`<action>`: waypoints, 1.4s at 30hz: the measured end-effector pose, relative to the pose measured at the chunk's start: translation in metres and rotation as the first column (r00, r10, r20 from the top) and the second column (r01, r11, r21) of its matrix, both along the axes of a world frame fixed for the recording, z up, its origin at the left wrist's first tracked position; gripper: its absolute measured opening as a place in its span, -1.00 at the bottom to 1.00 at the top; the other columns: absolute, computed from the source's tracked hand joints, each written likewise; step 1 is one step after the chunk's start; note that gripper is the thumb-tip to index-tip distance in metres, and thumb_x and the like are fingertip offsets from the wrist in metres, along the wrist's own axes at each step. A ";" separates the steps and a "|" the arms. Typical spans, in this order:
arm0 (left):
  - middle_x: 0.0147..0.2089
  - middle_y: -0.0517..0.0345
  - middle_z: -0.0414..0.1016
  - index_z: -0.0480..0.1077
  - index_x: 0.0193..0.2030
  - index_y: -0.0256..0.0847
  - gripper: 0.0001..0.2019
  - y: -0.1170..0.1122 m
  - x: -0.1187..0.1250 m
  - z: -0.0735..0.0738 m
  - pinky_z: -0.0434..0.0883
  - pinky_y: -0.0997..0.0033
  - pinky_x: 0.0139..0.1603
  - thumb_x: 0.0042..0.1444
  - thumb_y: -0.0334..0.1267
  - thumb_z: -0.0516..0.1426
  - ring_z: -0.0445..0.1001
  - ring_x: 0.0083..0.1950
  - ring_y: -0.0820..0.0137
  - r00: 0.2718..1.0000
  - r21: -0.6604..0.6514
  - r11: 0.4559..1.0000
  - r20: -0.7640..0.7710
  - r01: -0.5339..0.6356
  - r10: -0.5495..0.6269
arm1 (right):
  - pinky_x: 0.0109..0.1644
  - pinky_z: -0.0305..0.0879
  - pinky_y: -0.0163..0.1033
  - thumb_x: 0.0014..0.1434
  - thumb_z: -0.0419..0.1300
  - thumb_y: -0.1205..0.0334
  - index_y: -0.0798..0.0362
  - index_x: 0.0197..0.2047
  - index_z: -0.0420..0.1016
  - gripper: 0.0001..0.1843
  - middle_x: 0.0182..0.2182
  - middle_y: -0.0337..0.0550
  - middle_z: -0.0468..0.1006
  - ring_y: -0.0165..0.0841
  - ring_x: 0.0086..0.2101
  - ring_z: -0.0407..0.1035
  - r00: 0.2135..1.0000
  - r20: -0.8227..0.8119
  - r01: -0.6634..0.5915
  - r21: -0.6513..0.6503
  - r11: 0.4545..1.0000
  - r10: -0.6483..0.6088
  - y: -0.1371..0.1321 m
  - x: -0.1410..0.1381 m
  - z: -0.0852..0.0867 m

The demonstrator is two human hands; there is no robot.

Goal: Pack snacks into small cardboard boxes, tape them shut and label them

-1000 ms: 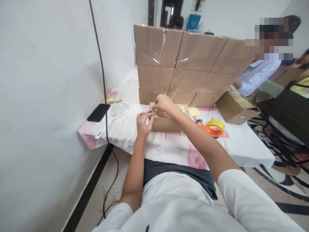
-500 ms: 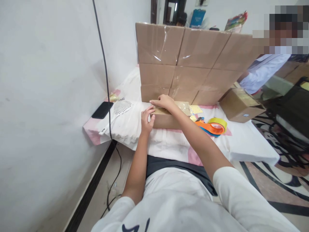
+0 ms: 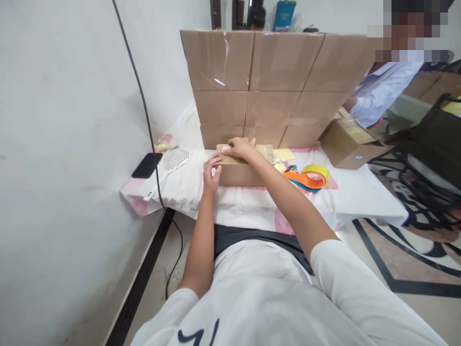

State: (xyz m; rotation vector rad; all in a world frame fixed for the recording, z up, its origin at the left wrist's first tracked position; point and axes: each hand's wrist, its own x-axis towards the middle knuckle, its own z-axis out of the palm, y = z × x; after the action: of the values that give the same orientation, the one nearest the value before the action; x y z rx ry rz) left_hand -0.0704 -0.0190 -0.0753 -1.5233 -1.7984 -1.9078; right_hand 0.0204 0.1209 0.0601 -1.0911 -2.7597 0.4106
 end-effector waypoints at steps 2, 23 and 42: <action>0.37 -0.15 0.41 0.45 0.12 -0.13 -0.53 -0.001 -0.001 0.000 0.44 0.11 0.19 0.37 0.17 0.00 0.39 0.35 0.15 1.000 -0.026 1.000 -0.014 0.002 -0.003 | 0.38 -0.22 0.41 0.19 0.25 -0.24 -0.09 0.07 0.61 -0.48 0.11 0.04 0.62 0.13 0.24 0.29 1.000 0.008 0.026 0.000 1.000 -0.026 -0.002 -0.001 0.000; 0.41 -0.18 0.36 0.41 0.14 -0.14 -0.59 -0.012 0.004 0.003 0.42 0.14 0.18 0.37 0.09 0.05 0.36 0.41 0.13 1.000 0.001 1.000 0.025 0.011 -0.011 | -0.05 0.30 -0.26 0.39 0.02 0.27 0.24 0.14 0.54 -0.60 0.00 0.21 0.63 -0.35 -0.13 0.48 0.806 -0.373 0.446 -0.128 0.886 -0.459 0.089 0.165 -0.015; 0.35 -0.08 0.43 0.47 0.10 -0.13 -0.71 -0.007 -0.010 -0.006 0.35 0.12 0.33 0.33 -0.10 0.15 0.37 0.41 0.13 0.998 0.145 0.988 0.012 0.061 -0.063 | -0.04 0.35 -0.18 0.34 0.11 0.34 0.07 -0.19 0.51 -0.86 -0.14 0.03 0.63 -0.23 -0.12 0.51 0.839 -0.372 0.407 -0.058 0.911 -0.398 0.104 0.164 -0.089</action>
State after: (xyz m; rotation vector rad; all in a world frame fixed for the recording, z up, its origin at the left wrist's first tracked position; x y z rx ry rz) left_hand -0.0801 -0.0261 -0.0809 -1.5362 -1.5975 -2.0347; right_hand 0.1845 0.2247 -0.0292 -1.3799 -2.1258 0.4684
